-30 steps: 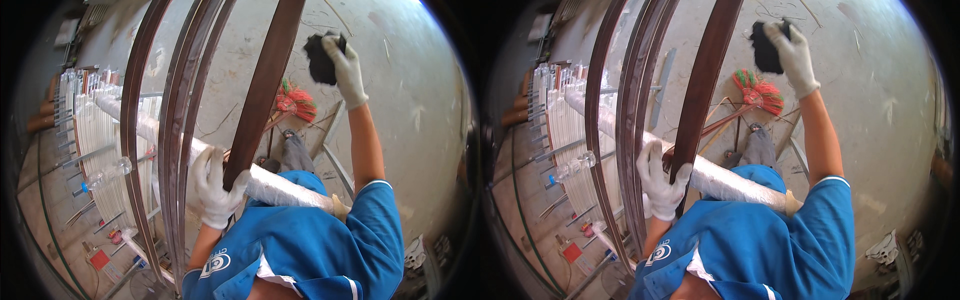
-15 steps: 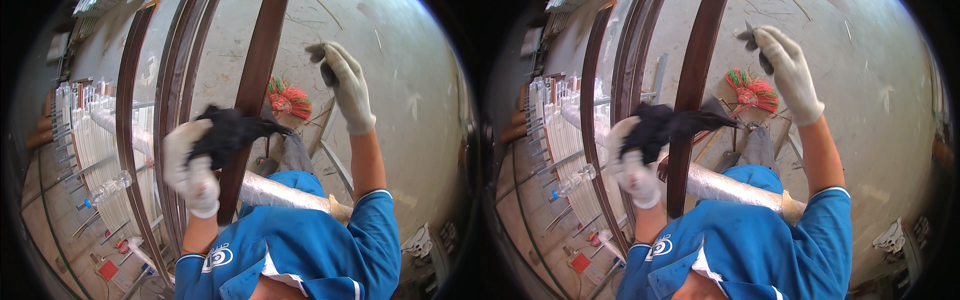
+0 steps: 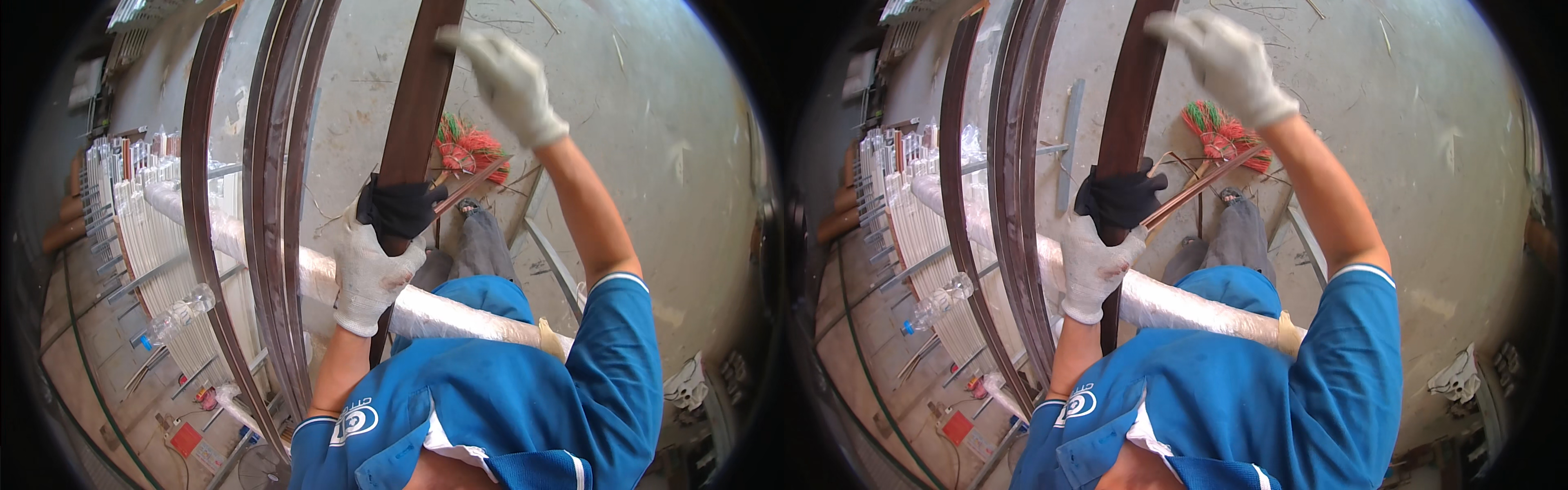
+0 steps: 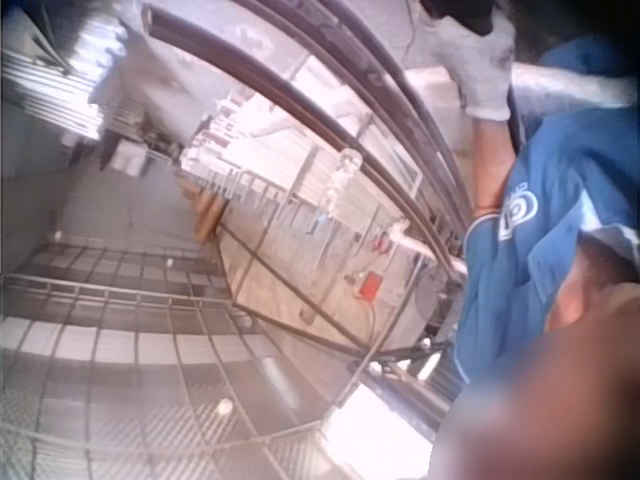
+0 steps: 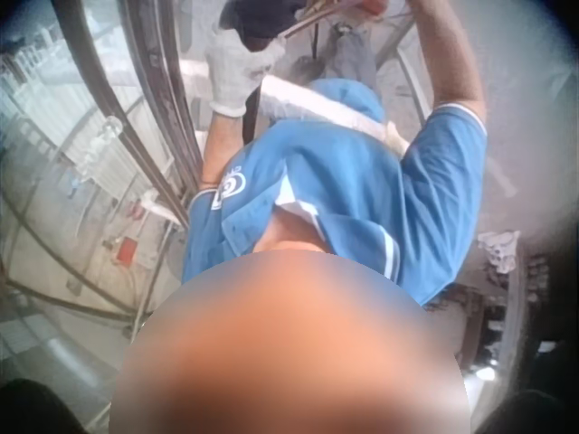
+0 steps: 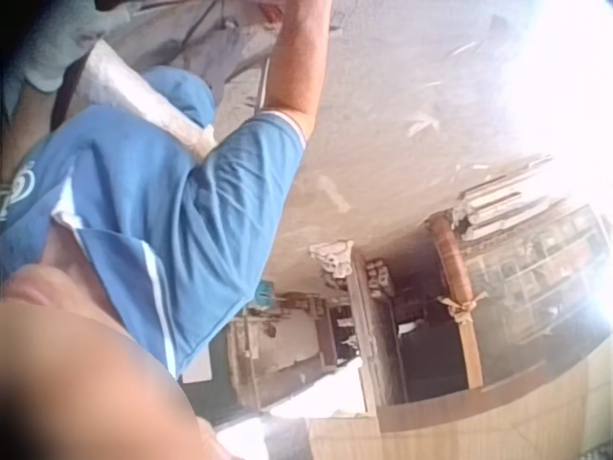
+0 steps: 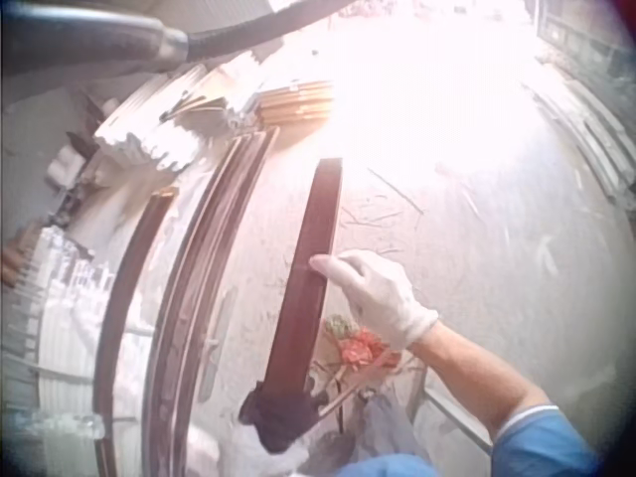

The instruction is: The person scrubs long metal rods with a black cloth and a small scraper, alternating between wiping and scraping along the length of each rod. The person handles several rods one at a time, rotating them to access different sides.

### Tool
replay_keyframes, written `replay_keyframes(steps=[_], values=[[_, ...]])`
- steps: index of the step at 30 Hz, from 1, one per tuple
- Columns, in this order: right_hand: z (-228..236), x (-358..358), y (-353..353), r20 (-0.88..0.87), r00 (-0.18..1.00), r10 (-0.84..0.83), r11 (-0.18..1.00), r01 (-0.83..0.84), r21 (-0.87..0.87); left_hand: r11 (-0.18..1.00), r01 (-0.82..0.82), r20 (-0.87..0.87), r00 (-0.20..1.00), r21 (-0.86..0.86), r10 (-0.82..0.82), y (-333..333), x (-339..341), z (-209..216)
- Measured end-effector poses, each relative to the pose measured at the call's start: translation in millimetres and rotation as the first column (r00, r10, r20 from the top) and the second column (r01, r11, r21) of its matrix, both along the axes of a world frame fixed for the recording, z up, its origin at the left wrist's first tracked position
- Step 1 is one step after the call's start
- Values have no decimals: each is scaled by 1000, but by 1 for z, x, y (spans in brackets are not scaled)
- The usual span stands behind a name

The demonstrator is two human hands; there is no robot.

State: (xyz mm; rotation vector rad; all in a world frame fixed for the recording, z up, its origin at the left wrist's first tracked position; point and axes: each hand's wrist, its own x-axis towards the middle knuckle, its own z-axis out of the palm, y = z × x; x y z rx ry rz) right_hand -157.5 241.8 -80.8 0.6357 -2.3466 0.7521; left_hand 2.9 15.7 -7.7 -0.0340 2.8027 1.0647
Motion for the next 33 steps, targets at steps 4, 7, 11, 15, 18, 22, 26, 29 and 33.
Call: replay_keyframes(steps=[4, 7, 11, 15, 18, 22, 26, 29, 33], values=[[7, 29, -11, -8, 980, 200, 959, -198, -202, 993, -50, 67, 997, 103, 44, -3, -1, -6], [4, -23, 0, 132, 989, 70, 932, -18, -361, 983, -54, 75, 996, 175, 41, -5, -1, -9], [-18, -61, 10, 3, 1000, 18, 951, -16, -310, 991, 2, 45, 999, 137, -8, -8, -1, -7], [-27, 21, -11, 41, 994, 98, 986, -91, -139, 971, -37, 108, 994, 236, 11, -7, -1, -8], [-12, 77, -22, 141, 943, 303, 931, -261, -255, 981, -11, 51, 999, 192, 1, -9, -1, -10], [7, 44, -14, 99, 944, 316, 917, -277, -286, 951, -91, 101, 993, 295, 64, -7, 0, -12], [2, -77, 19, 131, 991, 37, 848, 38, -529, 973, 6, 39, 999, 231, -16, -4, -4, 2], [-8, -145, 40, 181, 980, -79, 822, 167, -545, 950, 85, 30, 995, 301, -98, 2, -10, 11], [-17, -121, 35, -145, 975, -170, 967, 137, -215, 937, 37, 10, 999, 348, -43, 5, -10, 9]])
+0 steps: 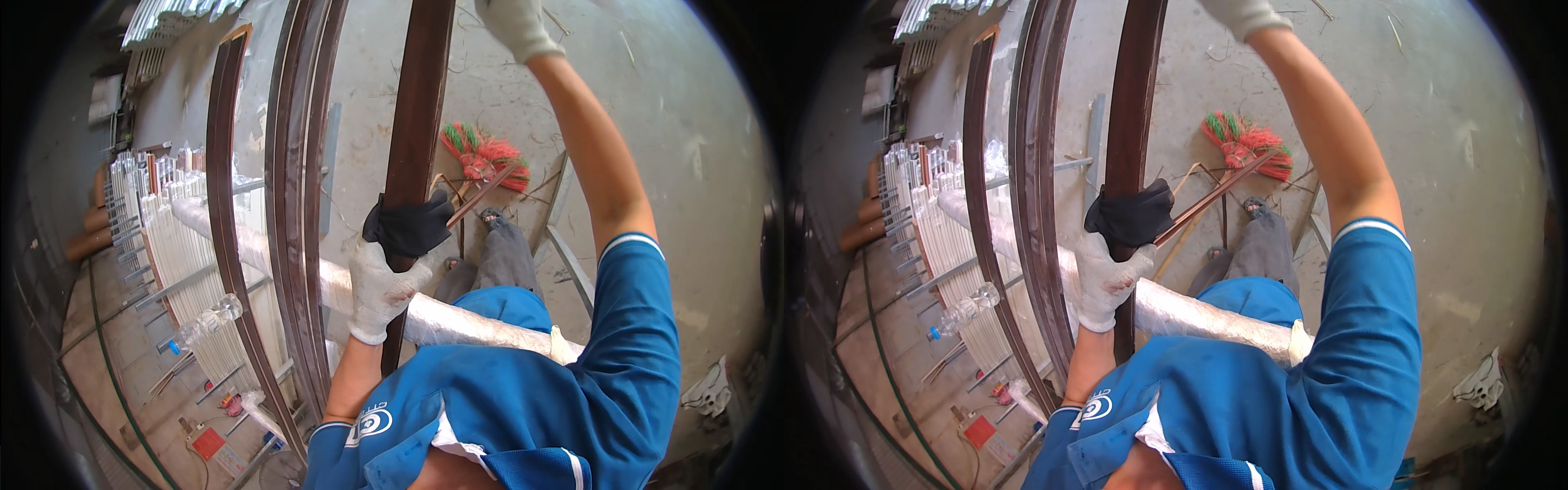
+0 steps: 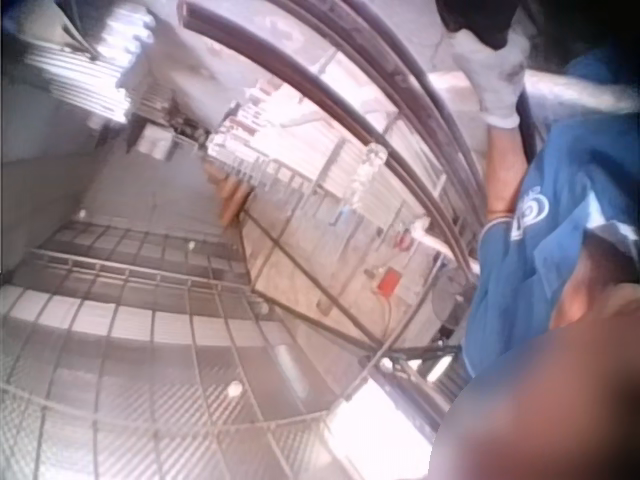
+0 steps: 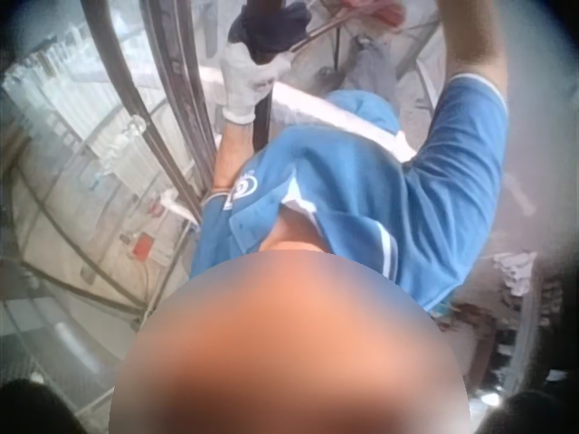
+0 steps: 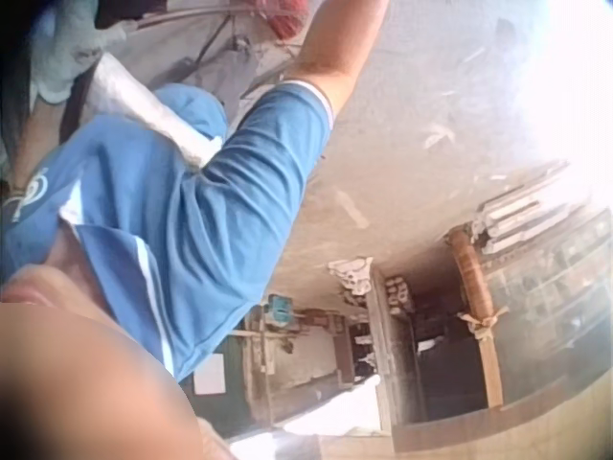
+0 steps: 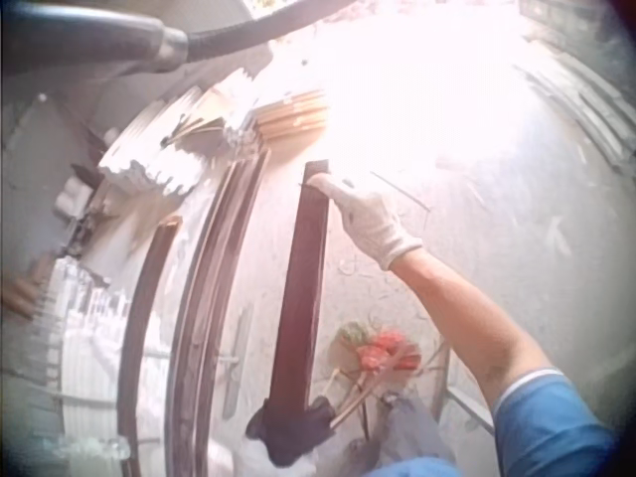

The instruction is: The person scrubs long metal rods with a black cloth and a small scraper, alternating between wiping and scraping along the length of each rod. The person handles several rods one at a time, rotating them to access different sides.

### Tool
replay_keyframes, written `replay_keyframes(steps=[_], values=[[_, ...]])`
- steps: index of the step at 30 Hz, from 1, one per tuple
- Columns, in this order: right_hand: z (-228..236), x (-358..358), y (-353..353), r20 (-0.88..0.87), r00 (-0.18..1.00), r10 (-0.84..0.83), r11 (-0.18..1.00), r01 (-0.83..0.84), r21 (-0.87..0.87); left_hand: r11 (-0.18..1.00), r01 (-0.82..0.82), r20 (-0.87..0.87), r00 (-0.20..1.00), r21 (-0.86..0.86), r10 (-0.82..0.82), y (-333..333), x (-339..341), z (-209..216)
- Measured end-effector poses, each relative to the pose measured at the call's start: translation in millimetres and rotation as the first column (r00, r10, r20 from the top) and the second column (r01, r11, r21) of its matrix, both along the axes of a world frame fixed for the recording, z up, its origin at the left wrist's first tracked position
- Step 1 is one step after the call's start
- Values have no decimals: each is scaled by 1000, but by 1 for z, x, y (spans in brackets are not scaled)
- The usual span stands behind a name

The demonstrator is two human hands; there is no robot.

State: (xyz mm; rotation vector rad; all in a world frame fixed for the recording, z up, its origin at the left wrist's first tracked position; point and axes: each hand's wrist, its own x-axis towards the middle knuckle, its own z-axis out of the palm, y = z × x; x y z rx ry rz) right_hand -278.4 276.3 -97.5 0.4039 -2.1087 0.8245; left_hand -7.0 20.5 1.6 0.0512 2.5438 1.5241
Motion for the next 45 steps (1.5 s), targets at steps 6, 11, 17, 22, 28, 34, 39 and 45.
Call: replay_keyframes(steps=[6, 11, 17, 22, 28, 34, 39, 45], values=[[25, 181, -59, 71, 957, 282, 933, -290, 215, 994, -5, 97, 995, -112, 16, -11, 4, -12], [27, 155, -46, 275, 846, 457, 889, -437, -134, 997, -43, 64, 997, -68, 47, -10, 8, -10], [5, -43, -1, 203, 949, 240, 871, -118, -477, 984, 42, 120, 993, -172, -21, -12, 4, 1], [-2, -52, 18, 292, 956, 34, 981, 25, -195, 993, -74, 118, 991, 89, 63, -1, 8, 3], [6, 18, 2, 306, 952, 25, 835, 148, -531, 999, -19, 16, 1000, 48, 18, -4, 3, -4], [0, 33, -5, 83, 989, 120, 982, -106, -154, 851, -368, -279, 920, -375, 275, -39, 34, -2], [21, 140, -51, -4, 985, 173, 968, -169, 185, 734, -676, -98, 728, 65, 679, -101, 136, 30], [41, 237, -59, 364, 777, 514, 803, -585, 112, 595, -402, -96, 873, -696, 477, -143, 258, 40]])
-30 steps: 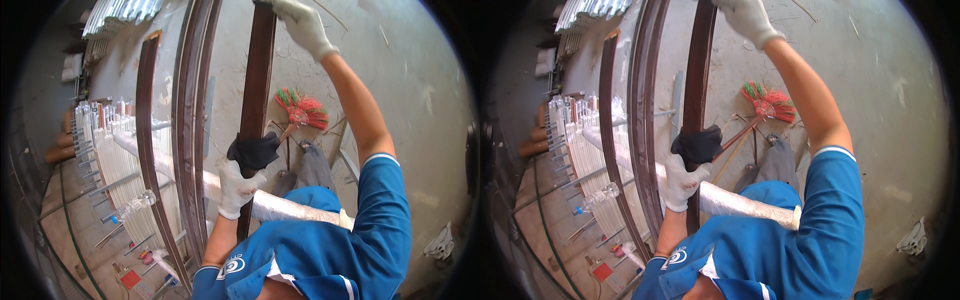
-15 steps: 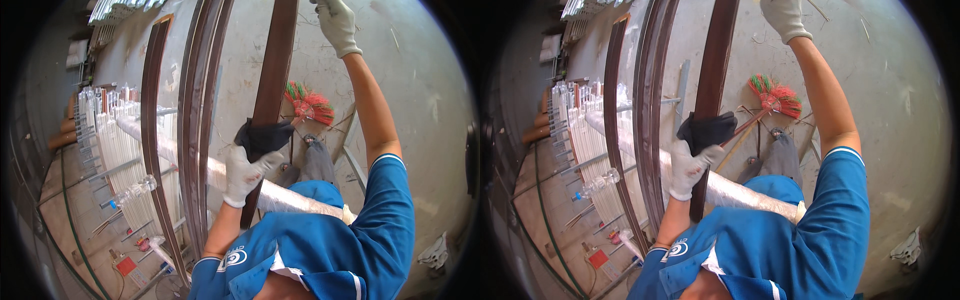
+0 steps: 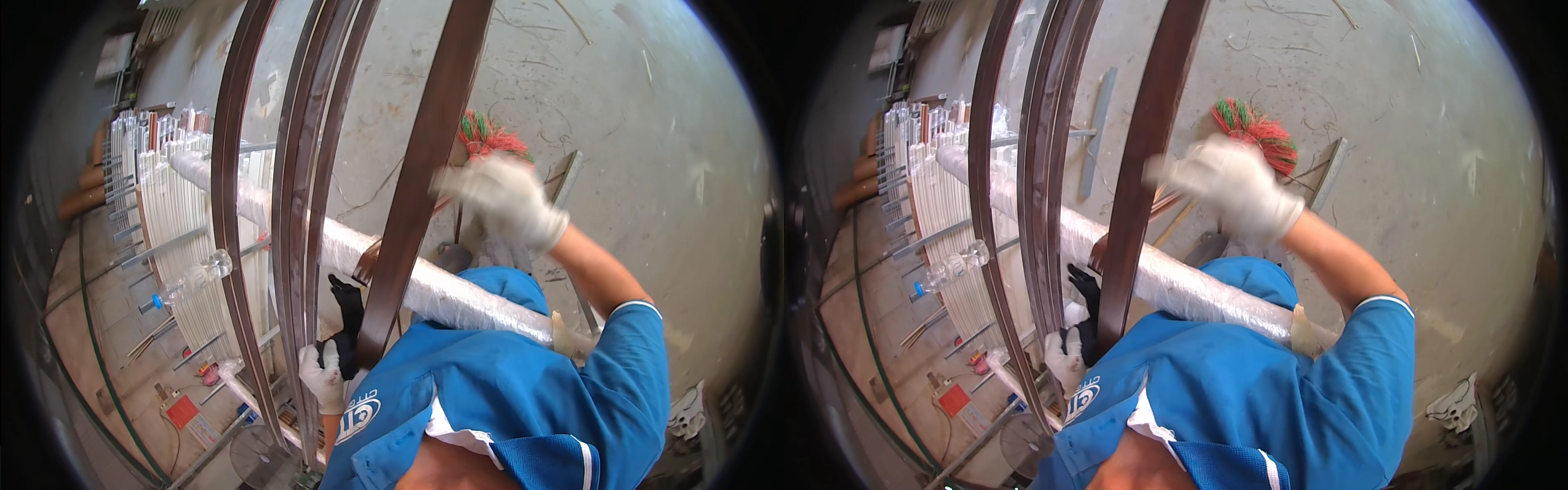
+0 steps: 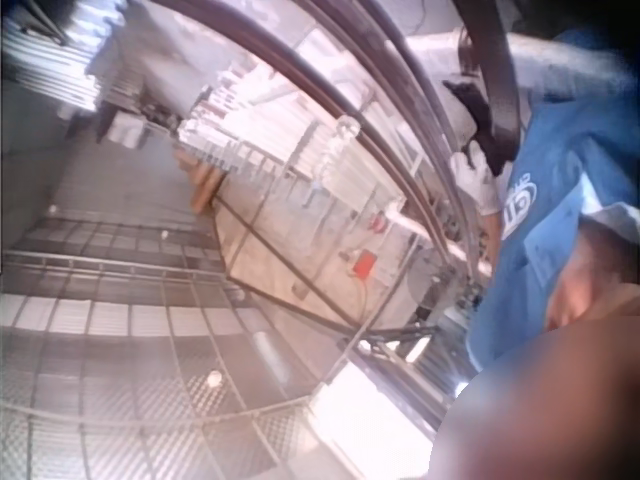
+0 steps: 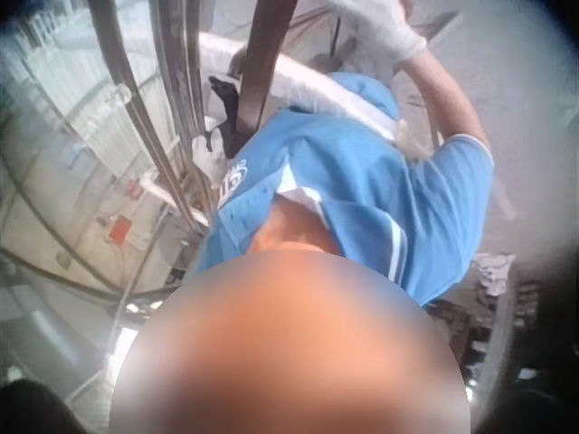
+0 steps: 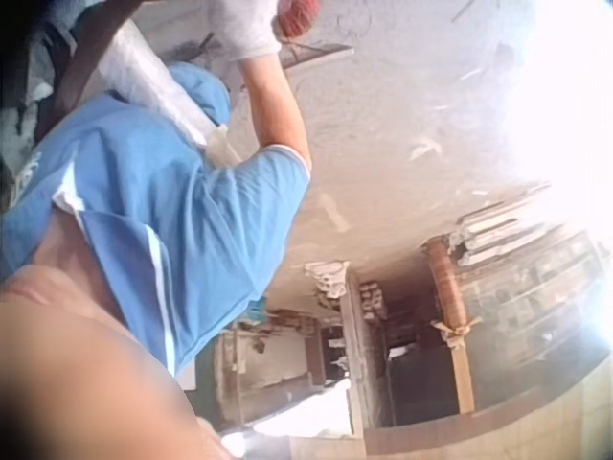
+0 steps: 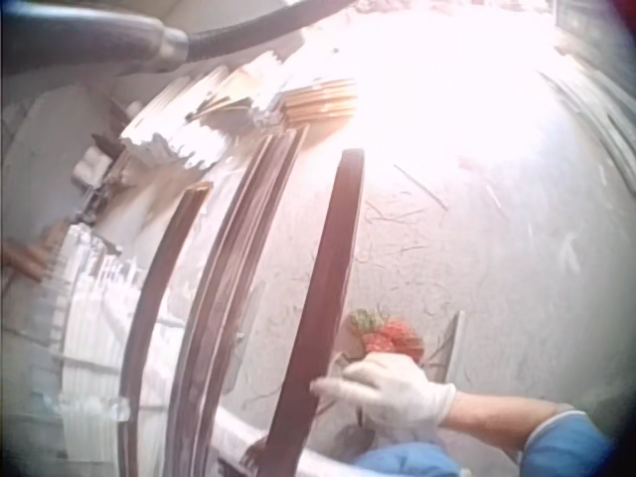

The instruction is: The person scrubs long metal rods with a black cloth and a small scraper, alternating between wiping and scraping along the length of each rod. The person handles several rods one at a time, rotating them to access different sides.

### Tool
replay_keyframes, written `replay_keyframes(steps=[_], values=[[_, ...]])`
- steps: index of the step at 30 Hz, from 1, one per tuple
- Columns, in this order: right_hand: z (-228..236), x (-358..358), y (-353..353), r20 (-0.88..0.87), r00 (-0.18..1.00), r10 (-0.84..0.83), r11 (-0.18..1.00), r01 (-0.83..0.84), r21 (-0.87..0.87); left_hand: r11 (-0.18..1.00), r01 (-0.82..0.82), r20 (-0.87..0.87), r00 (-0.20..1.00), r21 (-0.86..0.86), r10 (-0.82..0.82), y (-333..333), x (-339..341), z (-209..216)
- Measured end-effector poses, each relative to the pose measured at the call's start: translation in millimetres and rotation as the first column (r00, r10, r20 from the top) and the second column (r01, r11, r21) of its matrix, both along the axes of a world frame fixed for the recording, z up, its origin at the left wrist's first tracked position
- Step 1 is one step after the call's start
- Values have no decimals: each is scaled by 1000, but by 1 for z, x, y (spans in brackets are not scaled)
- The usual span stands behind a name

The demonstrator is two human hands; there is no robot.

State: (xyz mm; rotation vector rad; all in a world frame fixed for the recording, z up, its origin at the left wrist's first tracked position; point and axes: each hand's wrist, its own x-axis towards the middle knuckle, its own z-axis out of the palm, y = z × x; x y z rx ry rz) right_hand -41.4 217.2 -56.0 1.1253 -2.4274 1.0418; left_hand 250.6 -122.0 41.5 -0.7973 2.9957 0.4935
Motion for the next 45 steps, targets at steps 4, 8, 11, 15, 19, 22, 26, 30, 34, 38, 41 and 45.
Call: replay_keyframes(steps=[4, 8, 11, 15, 19, 22, 26, 30, 34, 38, 41, 45], values=[[-30, -105, 34, -26, 874, -485, 836, 455, -307, 994, -31, -13, 999, 103, 33, 6, 50, -20], [-48, -143, 34, -62, 846, -530, 824, 496, -276, 940, -197, 49, 980, 278, 191, 3, 70, -62], [-38, -125, 26, -16, 876, -482, 763, 411, -498, 823, -443, 141, 896, 354, 421, -2, 69, -94], [-15, -121, 27, -3, 833, -553, 743, 491, -455, 970, -59, 355, 924, -235, 142, 12, 76, -102], [-12, -123, 16, -28, 843, -537, 803, 501, -324, 975, 54, 370, 928, -217, 31, 15, 81, -98], [-9, -102, -3, -5, 866, -500, 829, 477, -291, 994, 46, 370, 929, -104, -4, 4, 87, -105], [13, -77, -25, -112, 899, -423, 884, 382, -270, 999, 44, 388, 920, 24, -50, -8, 94, -121], [20, -63, -42, -43, 896, -441, 890, 431, -151, 969, -40, 372, 926, 243, -55, -6, 84, -118], [5, 8, -57, -183, 883, -433, 895, 445, 33, 949, -109, 319, 948, 295, 10, 4, 67, -90], [23, 125, -85, 31, 996, -89, 954, 77, 291, 885, 15, 197, 973, 466, -120, 9, 52, -73], [55, 193, -119, 241, 926, 292, 855, -365, 368, 744, 32, 72, 992, 668, -107, 9, 44, -73], [74, 156, -123, -16, 990, 142, 989, -143, -29, 787, 150, 51, 973, 598, -225, 5, 42, -66]])
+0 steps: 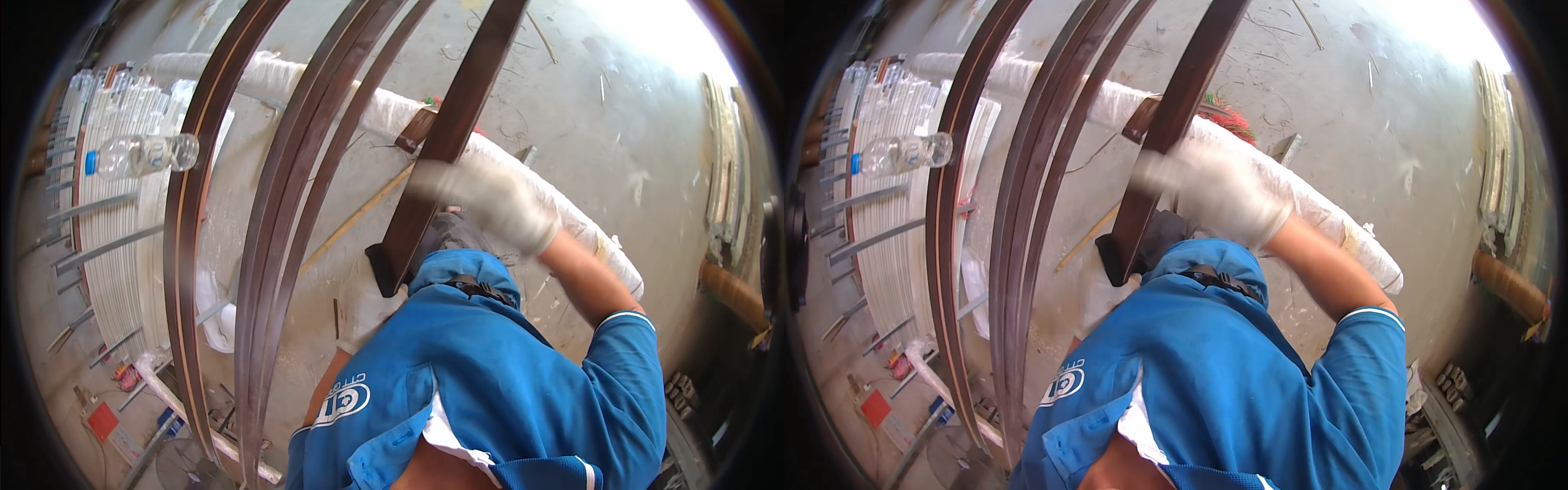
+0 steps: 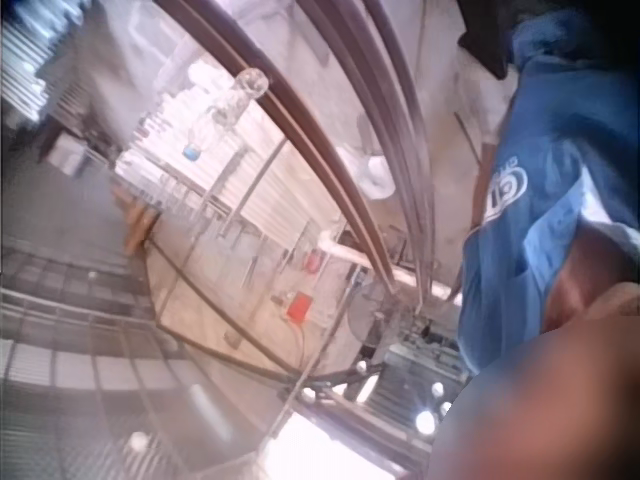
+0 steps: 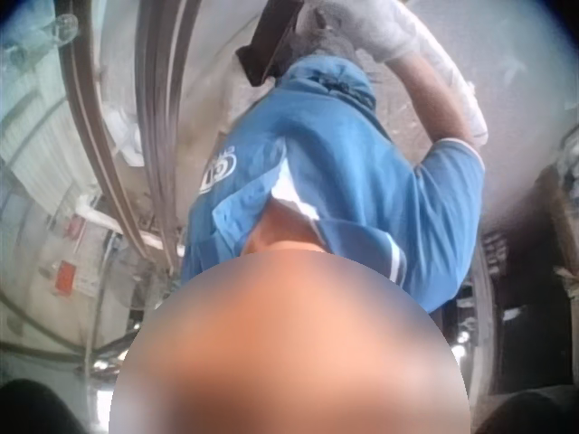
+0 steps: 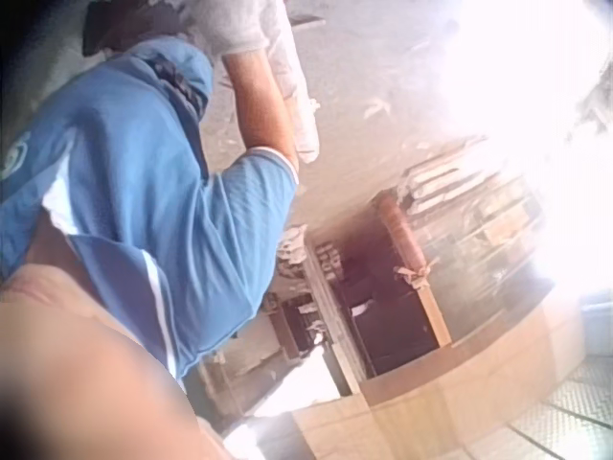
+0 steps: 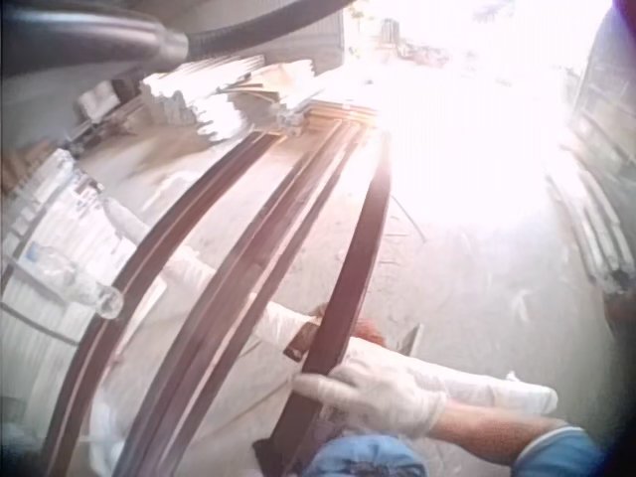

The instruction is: The person scrubs long metal rods with a black cloth and a small scraper, alternating between wiping and scraping along the length of each rod. The person handles several rods one at a time, rotating them to access different sides.

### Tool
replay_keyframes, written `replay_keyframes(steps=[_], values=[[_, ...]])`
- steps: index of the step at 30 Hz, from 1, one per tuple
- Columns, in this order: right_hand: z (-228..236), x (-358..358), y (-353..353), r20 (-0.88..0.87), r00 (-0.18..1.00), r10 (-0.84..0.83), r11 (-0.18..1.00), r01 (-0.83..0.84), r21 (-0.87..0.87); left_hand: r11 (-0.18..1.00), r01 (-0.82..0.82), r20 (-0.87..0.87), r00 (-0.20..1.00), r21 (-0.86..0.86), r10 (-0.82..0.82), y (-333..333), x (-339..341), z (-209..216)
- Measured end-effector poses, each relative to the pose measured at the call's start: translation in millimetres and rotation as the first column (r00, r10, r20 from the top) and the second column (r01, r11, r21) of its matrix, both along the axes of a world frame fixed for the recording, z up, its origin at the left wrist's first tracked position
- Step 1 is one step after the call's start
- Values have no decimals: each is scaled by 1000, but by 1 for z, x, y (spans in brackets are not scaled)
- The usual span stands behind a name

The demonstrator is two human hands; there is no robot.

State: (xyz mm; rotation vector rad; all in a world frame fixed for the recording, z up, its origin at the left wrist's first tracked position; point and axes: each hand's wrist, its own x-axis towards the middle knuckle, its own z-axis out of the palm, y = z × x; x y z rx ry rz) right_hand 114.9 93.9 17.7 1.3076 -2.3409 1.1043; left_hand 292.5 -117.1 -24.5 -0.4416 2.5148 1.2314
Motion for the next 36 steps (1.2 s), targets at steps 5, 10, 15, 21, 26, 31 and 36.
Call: replay_keyframes(steps=[5, 10, 15, 21, 26, 31, 36], values=[[-23, -120, 40, -365, 747, -556, 759, 635, 142, 974, -103, 59, 994, 202, 93, 3, -2, 11], [-53, -17, 9, -318, 832, -455, 817, 532, 223, 972, -34, -25, 999, 231, 41, -3, -8, 14], [-31, 111, -26, 117, 991, -66, 956, 29, 293, 975, 26, -30, 999, 219, -20, -3, -8, 14], [-15, 95, 6, 444, 842, -305, 890, 418, -181, 995, 35, -245, 970, 88, -13, -13, -1, 3], [-18, 114, 27, 803, 581, -129, 722, 610, -325, 989, -124, -616, 786, -83, 47, -44, 20, 30], [6, 151, -21, 581, 813, 26, 887, 249, -389, 694, -196, -205, 869, 693, 450, -24, 34, 73], [11, 164, -42, 721, 665, 193, 902, 170, -398, 843, 406, -467, 857, 353, -217, -14, 27, 94]])
